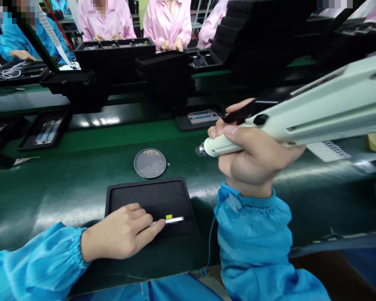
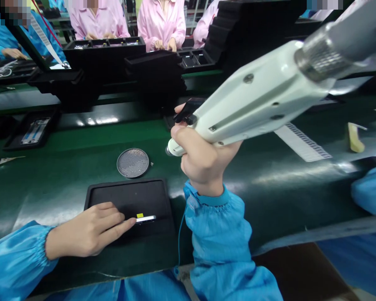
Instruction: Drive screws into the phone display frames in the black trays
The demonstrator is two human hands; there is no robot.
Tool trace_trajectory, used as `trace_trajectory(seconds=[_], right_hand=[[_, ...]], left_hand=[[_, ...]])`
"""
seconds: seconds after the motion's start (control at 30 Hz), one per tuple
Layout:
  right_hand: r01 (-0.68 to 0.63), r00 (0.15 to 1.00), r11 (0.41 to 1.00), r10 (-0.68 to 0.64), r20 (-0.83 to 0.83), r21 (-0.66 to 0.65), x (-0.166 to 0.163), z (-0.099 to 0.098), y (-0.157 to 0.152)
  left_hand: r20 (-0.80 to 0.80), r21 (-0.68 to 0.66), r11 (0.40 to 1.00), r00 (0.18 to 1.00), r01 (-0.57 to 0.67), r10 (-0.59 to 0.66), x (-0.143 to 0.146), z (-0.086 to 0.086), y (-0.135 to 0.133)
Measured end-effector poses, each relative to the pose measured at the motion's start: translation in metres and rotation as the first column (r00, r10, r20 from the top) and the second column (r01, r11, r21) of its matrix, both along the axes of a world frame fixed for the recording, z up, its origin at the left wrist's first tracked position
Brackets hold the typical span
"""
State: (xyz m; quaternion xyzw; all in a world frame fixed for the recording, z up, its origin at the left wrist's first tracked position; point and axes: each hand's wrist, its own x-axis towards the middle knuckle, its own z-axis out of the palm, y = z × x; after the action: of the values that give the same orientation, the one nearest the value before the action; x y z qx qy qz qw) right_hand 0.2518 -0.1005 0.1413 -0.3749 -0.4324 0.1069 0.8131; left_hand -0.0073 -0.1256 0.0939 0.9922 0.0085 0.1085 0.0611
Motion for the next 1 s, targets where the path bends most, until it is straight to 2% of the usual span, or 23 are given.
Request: trace_trajectory(seconds=[0.23, 0.57, 0.7, 0.8, 1.0], right_hand=[[0.019, 1.000, 0.999, -0.019, 0.026, -0.033, 0.0003, -0.0037, 0.0034], [-0.008, 1.000, 1.000, 0.007, -0.028, -0.027, -0.0057, -0.0012, 0.0005], [-0.029, 0.999, 1.000, 0.030, -0.029, 0.006, -0.0041, -0.0017, 0.0004], [0.003, 1.000, 1.000, -0.003, -0.008, 0.002, -0.0027, -0.0028, 0.0008], [0.003, 1.000, 1.000, -0.003, -0.006, -0.013, -0.0029, -0.0032, 0.0014]], left_hand=[[-0.117, -0.025, 0.999, 0.993, -0.020, 0.017, -0.0001, -0.0005, -0.0070], [-0.073, -0.005, 1.000, 0.997, -0.007, 0.007, 0.0020, -0.0006, -0.0073], [0.016, -0.030, 0.999, 1.000, -0.013, 0.014, -0.0005, -0.0016, -0.0072], [0.064, -0.056, 0.998, 0.998, -0.019, 0.023, -0.0028, -0.0019, -0.0074], [0.071, -0.081, 0.996, 0.997, -0.026, 0.031, -0.0032, -0.0025, -0.0081]])
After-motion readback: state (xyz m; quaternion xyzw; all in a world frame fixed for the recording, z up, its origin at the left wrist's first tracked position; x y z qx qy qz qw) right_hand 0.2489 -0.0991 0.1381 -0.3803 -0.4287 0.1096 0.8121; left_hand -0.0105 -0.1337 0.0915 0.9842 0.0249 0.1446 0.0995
